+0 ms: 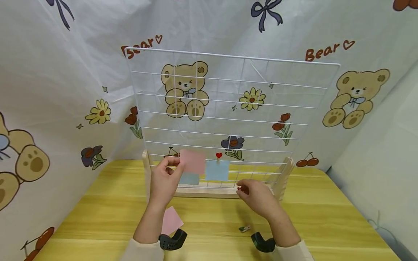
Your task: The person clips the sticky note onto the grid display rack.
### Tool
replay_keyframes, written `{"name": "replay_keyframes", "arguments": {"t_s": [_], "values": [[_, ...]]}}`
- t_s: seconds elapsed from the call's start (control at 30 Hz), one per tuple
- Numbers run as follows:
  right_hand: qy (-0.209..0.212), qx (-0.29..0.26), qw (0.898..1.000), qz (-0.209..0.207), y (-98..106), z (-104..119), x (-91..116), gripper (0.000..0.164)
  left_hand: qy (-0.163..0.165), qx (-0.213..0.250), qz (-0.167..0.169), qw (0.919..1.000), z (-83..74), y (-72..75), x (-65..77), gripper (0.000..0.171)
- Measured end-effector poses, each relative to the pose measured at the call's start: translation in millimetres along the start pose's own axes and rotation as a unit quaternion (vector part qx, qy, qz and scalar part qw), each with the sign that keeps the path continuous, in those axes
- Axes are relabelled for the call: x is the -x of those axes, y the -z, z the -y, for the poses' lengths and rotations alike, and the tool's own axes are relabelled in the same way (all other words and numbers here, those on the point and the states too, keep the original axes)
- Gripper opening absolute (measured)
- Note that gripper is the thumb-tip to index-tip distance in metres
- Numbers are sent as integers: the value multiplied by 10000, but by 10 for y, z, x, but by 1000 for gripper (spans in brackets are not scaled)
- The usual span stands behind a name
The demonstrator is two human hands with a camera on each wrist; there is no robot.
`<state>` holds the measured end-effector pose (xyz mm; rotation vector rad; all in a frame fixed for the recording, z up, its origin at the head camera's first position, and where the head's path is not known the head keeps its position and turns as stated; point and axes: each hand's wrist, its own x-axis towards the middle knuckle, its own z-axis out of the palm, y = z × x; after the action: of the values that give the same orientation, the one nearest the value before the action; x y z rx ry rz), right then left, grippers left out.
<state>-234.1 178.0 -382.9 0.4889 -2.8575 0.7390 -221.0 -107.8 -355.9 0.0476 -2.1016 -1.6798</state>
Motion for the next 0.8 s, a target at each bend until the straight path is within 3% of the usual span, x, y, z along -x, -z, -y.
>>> {"name": "replay_keyframes", "arguments": {"t_s": [0.17,0.33,0.8], "values": [[45,-39,9995,-300,32,23,-14,8,64,-81,-204,9997,23,-38,-71,15],[158,-27,9993,-337,41,3,-1,4,6,-68,-367,9993,42,-70,-137,19],[427,-70,9969,-661,6,-24,-18,8,-259,-187,-470,9984,53,-121,-200,19]]}}
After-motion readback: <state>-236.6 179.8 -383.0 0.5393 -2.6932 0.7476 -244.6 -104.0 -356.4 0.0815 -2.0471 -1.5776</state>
